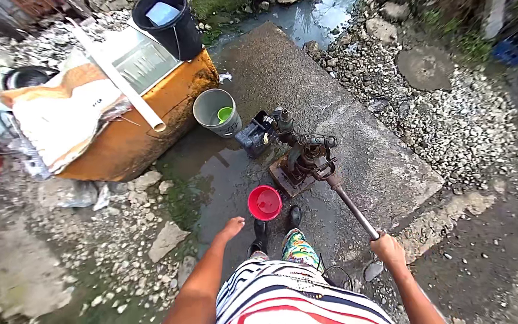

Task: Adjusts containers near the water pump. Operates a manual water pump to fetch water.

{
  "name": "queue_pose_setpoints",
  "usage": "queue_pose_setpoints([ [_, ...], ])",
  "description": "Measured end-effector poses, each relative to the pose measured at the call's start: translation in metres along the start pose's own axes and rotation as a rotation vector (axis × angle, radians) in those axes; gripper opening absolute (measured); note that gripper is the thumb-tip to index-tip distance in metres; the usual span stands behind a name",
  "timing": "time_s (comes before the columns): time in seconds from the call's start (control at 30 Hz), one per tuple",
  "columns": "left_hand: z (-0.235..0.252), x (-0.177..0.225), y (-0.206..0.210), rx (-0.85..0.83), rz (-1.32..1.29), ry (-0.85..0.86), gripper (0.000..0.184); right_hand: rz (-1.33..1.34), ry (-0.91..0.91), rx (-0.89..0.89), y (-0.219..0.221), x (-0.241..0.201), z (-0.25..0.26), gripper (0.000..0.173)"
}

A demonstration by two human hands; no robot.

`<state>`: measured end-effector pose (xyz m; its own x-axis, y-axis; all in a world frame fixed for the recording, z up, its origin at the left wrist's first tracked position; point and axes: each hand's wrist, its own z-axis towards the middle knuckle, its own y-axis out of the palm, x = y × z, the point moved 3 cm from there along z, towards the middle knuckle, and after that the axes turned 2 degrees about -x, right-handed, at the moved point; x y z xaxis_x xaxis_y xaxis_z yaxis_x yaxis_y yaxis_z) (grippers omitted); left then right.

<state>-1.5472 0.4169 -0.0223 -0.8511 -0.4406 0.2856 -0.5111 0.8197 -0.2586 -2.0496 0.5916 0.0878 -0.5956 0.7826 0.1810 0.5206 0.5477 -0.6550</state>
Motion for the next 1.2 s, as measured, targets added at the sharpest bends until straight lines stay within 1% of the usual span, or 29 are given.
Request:
queue_pose_setpoints([
  [0.1,-0.006,-0.009,-0.001,0.008,0.016,-0.041,0.04,-0.048,-0.094,0.029,0.005,0.011,0.056,0.043],
  [0.2,-0.016,-0.011,-0.003,0.028,0.043,-0.064,0.04,-0.024,-0.18,0.012,0.029,0.005,0.106,0.04],
  [0.27,-0.022,-0.013,-0.004,0.047,0.051,-0.066,0.04,0.007,-0.129,-0.041,0.047,-0.005,0.128,0.04],
  [0.37,-0.029,-0.019,-0.005,0.056,0.044,-0.059,0.039,0.222,0.003,-0.145,0.07,-0.026,0.143,0.042],
  [0.43,-0.03,-0.023,-0.007,0.051,0.056,-0.056,0.04,0.317,-0.004,-0.232,0.088,-0.035,0.143,0.044],
  [0.47,-0.03,-0.025,-0.008,0.052,0.056,-0.057,0.04,0.34,-0.023,-0.281,0.098,-0.039,0.139,0.043],
  [0.53,-0.027,-0.033,-0.009,0.044,0.05,-0.061,0.04,0.351,-0.056,-0.36,0.115,-0.044,0.109,0.04],
  [0.6,-0.02,-0.037,-0.006,0.031,0.03,-0.06,0.04,0.325,-0.072,-0.343,0.116,-0.033,0.073,0.039],
  [0.63,-0.018,-0.037,-0.005,0.025,0.022,-0.056,0.039,0.296,-0.078,-0.323,0.109,-0.023,0.056,0.042],
  [0.7,-0.014,-0.036,-0.002,-0.003,0.018,-0.05,0.039,0.231,-0.077,-0.28,0.076,-0.002,0.016,0.048],
  [0.77,-0.009,-0.033,0.0,-0.027,0.026,-0.048,0.039,0.107,-0.063,-0.207,0.021,0.006,-0.034,0.054],
  [0.87,0.001,-0.031,0.002,-0.039,0.025,-0.042,0.039,-0.102,-0.067,-0.04,-0.065,-0.015,-0.116,0.058],
  [0.93,0.008,-0.028,0.005,-0.041,0.007,-0.041,0.04,-0.194,-0.066,0.023,-0.099,-0.034,-0.146,0.056],
  [0.97,0.009,-0.026,0.005,-0.043,-0.003,-0.04,0.04,-0.218,-0.056,0.013,-0.106,-0.043,-0.152,0.055],
  [1.03,0.011,-0.019,0.005,-0.037,-0.025,-0.024,0.04,-0.202,-0.047,-0.045,-0.099,-0.047,-0.145,0.053],
  [1.13,0.011,-0.01,0.004,-0.019,-0.022,0.013,0.04,-0.051,-0.051,-0.094,-0.049,-0.025,-0.096,0.044],
  [1.2,0.009,-0.009,0.003,-0.013,-0.012,0.014,0.04,0.013,-0.012,-0.064,-0.015,-0.009,-0.057,0.036],
])
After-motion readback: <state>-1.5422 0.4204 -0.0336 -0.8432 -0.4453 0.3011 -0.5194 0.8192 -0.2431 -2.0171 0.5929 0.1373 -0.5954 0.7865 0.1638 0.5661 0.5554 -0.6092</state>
